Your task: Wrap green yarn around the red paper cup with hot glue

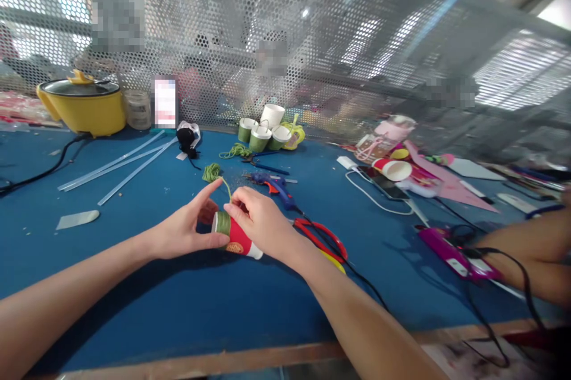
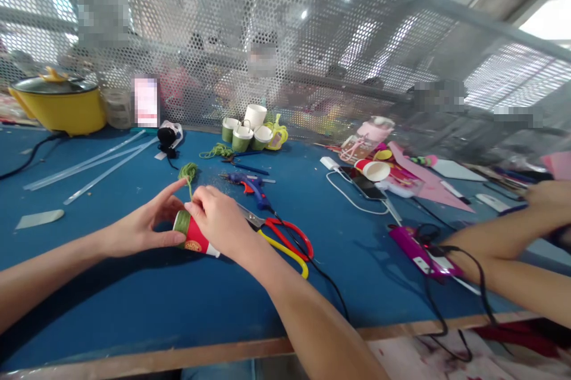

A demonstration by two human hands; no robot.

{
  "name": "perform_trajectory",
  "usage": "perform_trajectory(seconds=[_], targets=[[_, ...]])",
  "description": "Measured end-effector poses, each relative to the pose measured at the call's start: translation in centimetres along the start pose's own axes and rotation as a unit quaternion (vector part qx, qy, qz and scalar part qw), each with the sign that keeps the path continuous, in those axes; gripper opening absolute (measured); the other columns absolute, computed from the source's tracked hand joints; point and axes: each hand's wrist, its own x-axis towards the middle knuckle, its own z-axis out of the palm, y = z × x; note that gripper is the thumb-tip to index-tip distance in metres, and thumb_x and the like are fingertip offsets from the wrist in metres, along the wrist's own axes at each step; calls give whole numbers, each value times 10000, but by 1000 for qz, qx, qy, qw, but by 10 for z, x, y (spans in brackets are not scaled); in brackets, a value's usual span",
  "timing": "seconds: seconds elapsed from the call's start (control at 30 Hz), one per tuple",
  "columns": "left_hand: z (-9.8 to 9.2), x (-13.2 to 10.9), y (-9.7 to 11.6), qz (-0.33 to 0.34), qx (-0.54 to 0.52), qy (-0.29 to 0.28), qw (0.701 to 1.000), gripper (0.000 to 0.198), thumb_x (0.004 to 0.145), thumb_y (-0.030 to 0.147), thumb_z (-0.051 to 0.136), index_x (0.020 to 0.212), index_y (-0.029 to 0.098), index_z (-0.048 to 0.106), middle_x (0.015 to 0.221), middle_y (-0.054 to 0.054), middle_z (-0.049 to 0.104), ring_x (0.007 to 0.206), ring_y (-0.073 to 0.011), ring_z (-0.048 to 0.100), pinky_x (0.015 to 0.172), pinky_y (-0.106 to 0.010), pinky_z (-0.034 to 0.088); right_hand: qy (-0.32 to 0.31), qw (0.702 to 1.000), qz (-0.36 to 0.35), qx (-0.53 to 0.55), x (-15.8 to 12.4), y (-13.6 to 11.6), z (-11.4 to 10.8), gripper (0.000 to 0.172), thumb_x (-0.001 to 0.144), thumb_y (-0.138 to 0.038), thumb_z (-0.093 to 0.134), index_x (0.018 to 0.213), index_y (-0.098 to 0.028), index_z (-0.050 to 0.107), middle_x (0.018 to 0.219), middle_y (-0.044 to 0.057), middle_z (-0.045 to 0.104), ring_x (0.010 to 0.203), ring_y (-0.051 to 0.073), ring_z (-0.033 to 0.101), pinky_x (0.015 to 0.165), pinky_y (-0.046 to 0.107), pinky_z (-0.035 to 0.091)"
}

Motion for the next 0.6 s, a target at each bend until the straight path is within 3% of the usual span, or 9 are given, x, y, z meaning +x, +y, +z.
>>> perform_trajectory(seconds=[0.33, 0.6], targets=[[1, -2, 1, 119, 97, 25, 988, 910, 739, 253, 677, 1434, 261, 89, 1057, -64, 500, 993, -218, 500, 969, -449, 402, -13, 1000, -8, 25, 3, 3, -7, 197, 853, -179, 506, 671, -195, 433, 705, -13, 467, 676, 133, 463, 647, 273, 359], [1, -2, 0, 155, 143, 37, 977, 918, 729, 210, 680, 1438, 252, 98, 1119, -91, 503, 1040, -241, 505, 1002, -471, 391, -30, 998, 29, 40, 4, 6, -3, 190, 880, -257, 451, 701, -206, 413, 646, -27, 481, 605, 129, 456, 584, 263, 339]])
